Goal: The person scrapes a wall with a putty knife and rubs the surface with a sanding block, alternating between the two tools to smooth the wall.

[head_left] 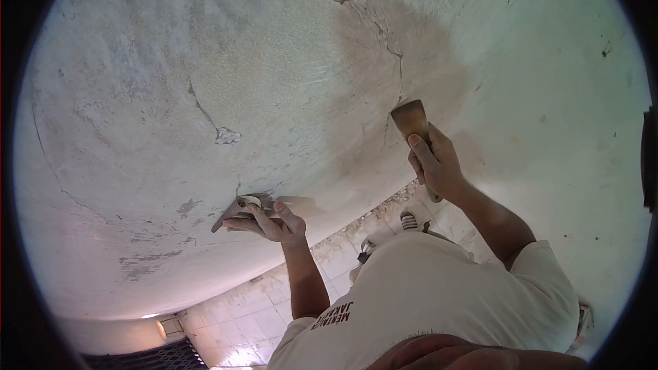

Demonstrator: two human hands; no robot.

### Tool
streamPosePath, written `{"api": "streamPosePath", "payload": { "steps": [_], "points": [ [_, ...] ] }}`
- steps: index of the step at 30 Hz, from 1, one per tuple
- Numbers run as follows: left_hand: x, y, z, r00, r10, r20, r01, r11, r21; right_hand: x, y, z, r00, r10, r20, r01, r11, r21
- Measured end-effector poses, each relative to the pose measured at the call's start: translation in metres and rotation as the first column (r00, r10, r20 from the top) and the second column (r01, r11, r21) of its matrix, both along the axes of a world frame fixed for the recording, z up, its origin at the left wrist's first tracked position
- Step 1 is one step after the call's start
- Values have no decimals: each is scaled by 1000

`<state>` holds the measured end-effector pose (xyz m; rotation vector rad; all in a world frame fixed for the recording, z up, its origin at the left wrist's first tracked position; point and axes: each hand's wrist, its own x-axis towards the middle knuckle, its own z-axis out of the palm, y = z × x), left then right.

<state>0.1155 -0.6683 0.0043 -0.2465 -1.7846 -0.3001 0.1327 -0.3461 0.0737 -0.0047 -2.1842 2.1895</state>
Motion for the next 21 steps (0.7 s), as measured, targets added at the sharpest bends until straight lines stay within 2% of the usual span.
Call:
{"api": "streamPosePath", "payload": {
  "steps": [2, 5, 8, 11, 17, 20, 21],
  "points": [
    [-1, -2, 1, 1000, -8, -1, 8, 1000, 4, 6, -2, 2, 1000, -18, -23, 18, 1000, 4],
    [1, -2, -1, 1000, -20, 3, 20, 1000, 12, 22, -4, -38, 993, -23, 115, 31, 997, -65],
    [1, -2, 1, 1000, -20, -3, 20, 1000, -9, 16, -8, -29, 995, -33, 95, 29, 999, 46],
    [1, -2, 1, 999, -40, 2, 40, 999, -3, 4, -8, -10, 999, -17, 42, 18, 1000, -11],
    [2, -1, 2, 998, -65, 13, 65, 998, 22, 26, -3, -55, 992, -29, 124, 21, 998, 65],
    [2, -1, 2, 997, -78, 16, 78, 997, 17, 4, -11, -17, 998, -63, -9, 64, 996, 63],
    [3, -2, 1, 996, -84, 18, 84, 996, 16, 6, -11, -16, 998, -62, 18, 61, 997, 42]
  ]
}}
